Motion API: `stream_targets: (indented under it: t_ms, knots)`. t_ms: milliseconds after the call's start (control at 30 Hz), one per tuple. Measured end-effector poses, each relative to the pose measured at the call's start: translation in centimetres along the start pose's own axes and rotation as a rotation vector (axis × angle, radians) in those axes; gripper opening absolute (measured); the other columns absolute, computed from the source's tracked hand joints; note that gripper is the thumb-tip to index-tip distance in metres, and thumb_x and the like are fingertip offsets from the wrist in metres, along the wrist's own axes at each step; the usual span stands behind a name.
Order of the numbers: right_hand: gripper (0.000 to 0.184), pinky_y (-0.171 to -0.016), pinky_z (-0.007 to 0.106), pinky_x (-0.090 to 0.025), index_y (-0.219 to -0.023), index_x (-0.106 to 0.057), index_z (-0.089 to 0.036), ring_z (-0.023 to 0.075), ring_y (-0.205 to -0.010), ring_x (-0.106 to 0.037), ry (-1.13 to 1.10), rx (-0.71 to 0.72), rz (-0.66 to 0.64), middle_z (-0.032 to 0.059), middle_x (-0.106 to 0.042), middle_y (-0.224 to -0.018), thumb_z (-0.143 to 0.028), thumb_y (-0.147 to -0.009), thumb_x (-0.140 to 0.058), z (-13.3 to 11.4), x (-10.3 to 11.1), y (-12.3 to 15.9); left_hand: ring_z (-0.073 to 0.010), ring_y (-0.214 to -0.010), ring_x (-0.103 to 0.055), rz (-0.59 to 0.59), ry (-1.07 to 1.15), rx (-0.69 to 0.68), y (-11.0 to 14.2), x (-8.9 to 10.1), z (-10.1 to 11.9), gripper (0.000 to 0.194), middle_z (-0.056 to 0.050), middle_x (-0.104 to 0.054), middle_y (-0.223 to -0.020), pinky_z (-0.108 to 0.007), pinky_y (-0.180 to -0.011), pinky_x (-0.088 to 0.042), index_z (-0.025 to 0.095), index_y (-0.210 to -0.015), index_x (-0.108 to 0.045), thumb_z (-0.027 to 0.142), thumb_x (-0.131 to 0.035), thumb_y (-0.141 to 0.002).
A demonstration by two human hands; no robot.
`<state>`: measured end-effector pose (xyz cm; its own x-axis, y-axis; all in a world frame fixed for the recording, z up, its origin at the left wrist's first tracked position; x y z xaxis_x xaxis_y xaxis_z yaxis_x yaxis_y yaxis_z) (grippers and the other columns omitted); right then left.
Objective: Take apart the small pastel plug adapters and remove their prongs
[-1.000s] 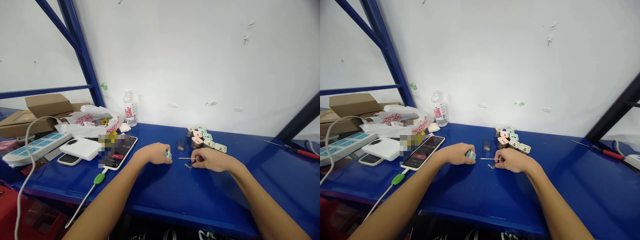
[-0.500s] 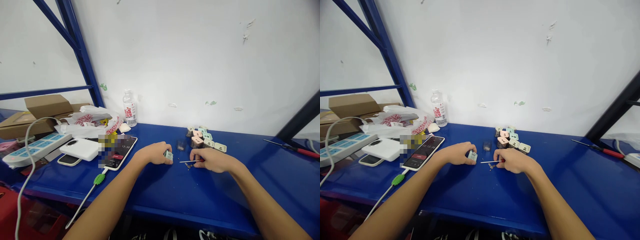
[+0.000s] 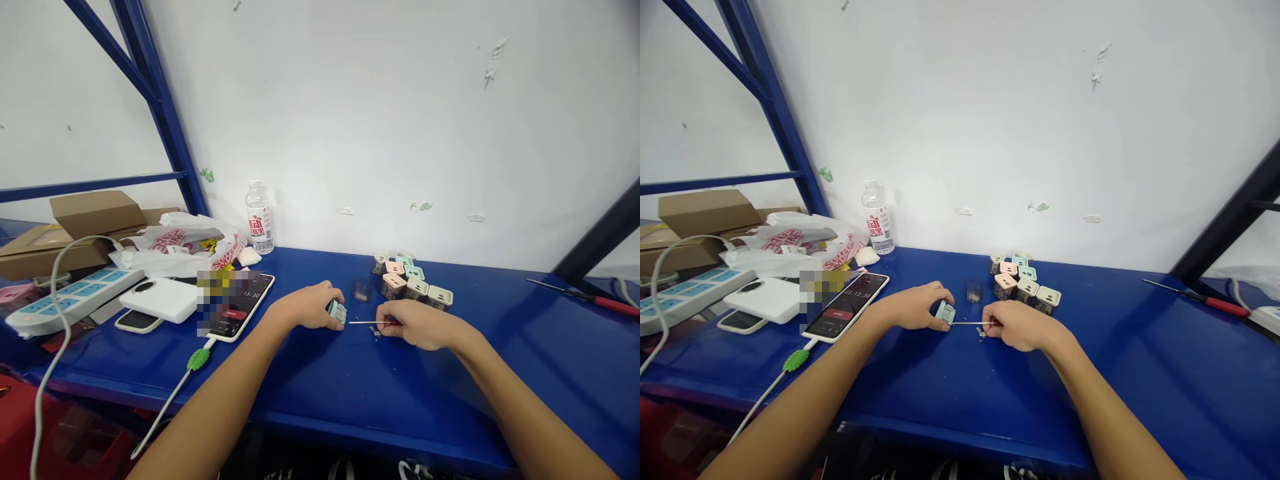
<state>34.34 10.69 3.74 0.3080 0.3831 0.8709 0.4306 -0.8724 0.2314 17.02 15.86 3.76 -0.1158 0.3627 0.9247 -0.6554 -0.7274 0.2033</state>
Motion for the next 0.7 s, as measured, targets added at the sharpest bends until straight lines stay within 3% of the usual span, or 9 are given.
stream_targets:
  t_ms: [233, 400, 567, 700]
  knots:
    - [0.013, -0.063, 0.027, -0.039, -0.082, -0.062, -0.019, 0.0188, -0.075, -0.058, 0.006, 0.013, 0.030, 0.0050, -0.067, -0.087, -0.014, -0.085, -0.050, -0.3, 0.2, -0.2, -0.0214, -0.099, -0.056, 0.038, 0.021, -0.045, 0.0, 0.4, -0.3, 0.057, -0.005, -0.053, -0.115, -0.027, -0.082, -0.042, 0.023, -0.119, -0.055, 0.046, -0.070, -0.070]
    - [0.012, -0.065, 0.027, -0.039, -0.083, -0.061, -0.018, 0.0174, -0.073, -0.055, 0.005, 0.071, 0.148, 0.0046, -0.063, -0.084, -0.018, -0.087, -0.050, -0.3, 1.0, -0.2, -0.0149, -0.080, -0.056, 0.176, 0.104, -0.075, 0.6, 1.9, -0.4, 0.054, -0.006, -0.051, -0.113, -0.026, -0.074, -0.043, 0.021, -0.115, -0.057, 0.048, -0.069, -0.070]
    - [0.014, -0.067, 0.028, -0.041, -0.087, -0.059, -0.020, 0.0170, -0.076, -0.053, -0.076, 0.154, 0.405, 0.0038, -0.059, -0.087, -0.026, -0.090, -0.047, -0.3, 2.1, -0.1, -0.0121, -0.070, -0.052, 0.313, 0.188, -0.124, 0.9, 2.9, 0.7, 0.032, -0.002, -0.059, -0.088, -0.024, -0.065, -0.040, 0.018, -0.091, -0.064, 0.046, -0.064, -0.076]
    - [0.013, -0.064, 0.028, -0.040, -0.088, -0.057, -0.020, 0.0173, -0.073, -0.051, -0.049, 0.235, 0.680, 0.0046, -0.056, -0.084, -0.021, -0.090, -0.044, -0.9, 2.6, 0.1, -0.0074, -0.049, -0.045, 0.268, 0.610, -0.076, 0.3, 2.2, 1.6, 0.039, 0.002, -0.057, -0.066, -0.022, -0.049, -0.034, 0.016, -0.079, -0.064, 0.052, -0.050, -0.083]
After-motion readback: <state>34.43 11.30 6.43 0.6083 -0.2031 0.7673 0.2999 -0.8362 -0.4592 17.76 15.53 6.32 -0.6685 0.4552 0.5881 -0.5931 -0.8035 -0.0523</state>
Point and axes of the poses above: each hand's wrist, its own y-axis away from the middle knuckle, its own x-axis out of the back of the hand, z = x × y, the point moved 5 cm from there along -y, towards the middle knuckle
